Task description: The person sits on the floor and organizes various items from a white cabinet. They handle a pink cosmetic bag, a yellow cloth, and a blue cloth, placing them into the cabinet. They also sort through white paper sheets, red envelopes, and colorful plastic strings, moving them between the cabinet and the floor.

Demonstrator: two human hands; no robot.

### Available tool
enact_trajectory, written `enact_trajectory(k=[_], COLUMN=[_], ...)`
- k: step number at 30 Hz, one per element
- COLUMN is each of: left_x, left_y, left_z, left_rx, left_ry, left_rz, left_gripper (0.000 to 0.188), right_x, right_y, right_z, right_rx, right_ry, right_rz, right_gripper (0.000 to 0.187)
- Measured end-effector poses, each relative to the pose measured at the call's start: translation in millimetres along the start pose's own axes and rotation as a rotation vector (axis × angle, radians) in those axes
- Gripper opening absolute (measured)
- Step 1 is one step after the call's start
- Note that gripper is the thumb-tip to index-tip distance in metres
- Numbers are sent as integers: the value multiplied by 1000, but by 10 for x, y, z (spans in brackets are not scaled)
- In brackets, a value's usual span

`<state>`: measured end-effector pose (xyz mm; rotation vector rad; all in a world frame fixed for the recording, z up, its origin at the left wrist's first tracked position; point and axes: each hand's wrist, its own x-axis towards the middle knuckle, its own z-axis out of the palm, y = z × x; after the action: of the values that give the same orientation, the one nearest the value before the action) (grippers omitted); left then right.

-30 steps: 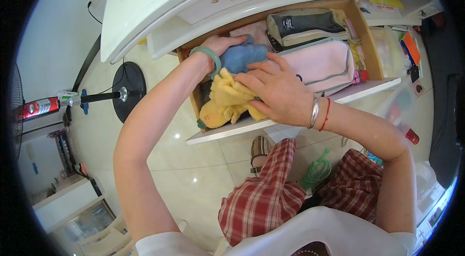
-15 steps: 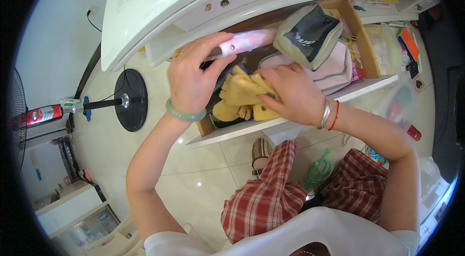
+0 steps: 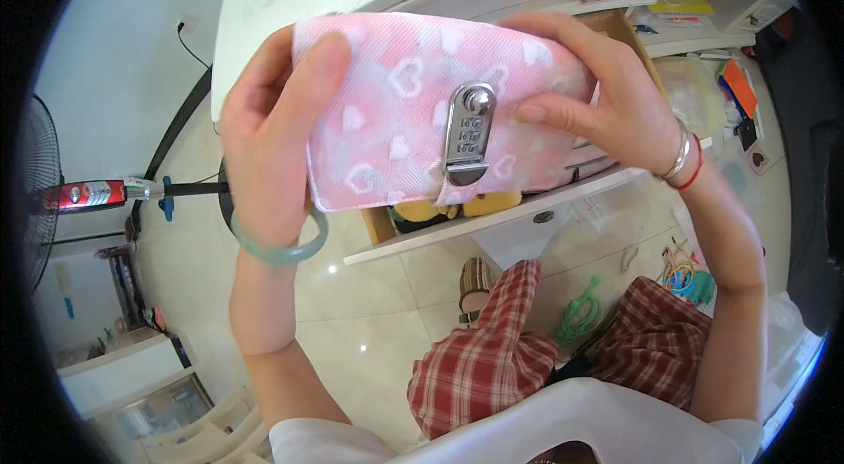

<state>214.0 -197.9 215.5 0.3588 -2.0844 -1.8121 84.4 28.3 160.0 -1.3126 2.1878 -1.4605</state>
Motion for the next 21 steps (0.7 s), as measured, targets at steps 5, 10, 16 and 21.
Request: enact_trajectory(k=[5,10,16,21], left_x=[97,-175,-302,-448], left_y=[-206,-582,-618,-756], left_z=[329,932,1426,1538], left_rx=[-676,-731,-761,-656], left_ry=[-285,-514,-513,-372], left_rz=[-320,-230,-320,-442], left_gripper=[62,64,54,46], right_x=[-373,-857,-1108,-1207], right_y=[227,475,581,646], right_z=[-165,-156,-182,-301], right_rx=[669,1116,1216,696], right_ry=[-71,64,182,185], right_rz=[479,639,689,694], right_gripper=[48,49,45,41])
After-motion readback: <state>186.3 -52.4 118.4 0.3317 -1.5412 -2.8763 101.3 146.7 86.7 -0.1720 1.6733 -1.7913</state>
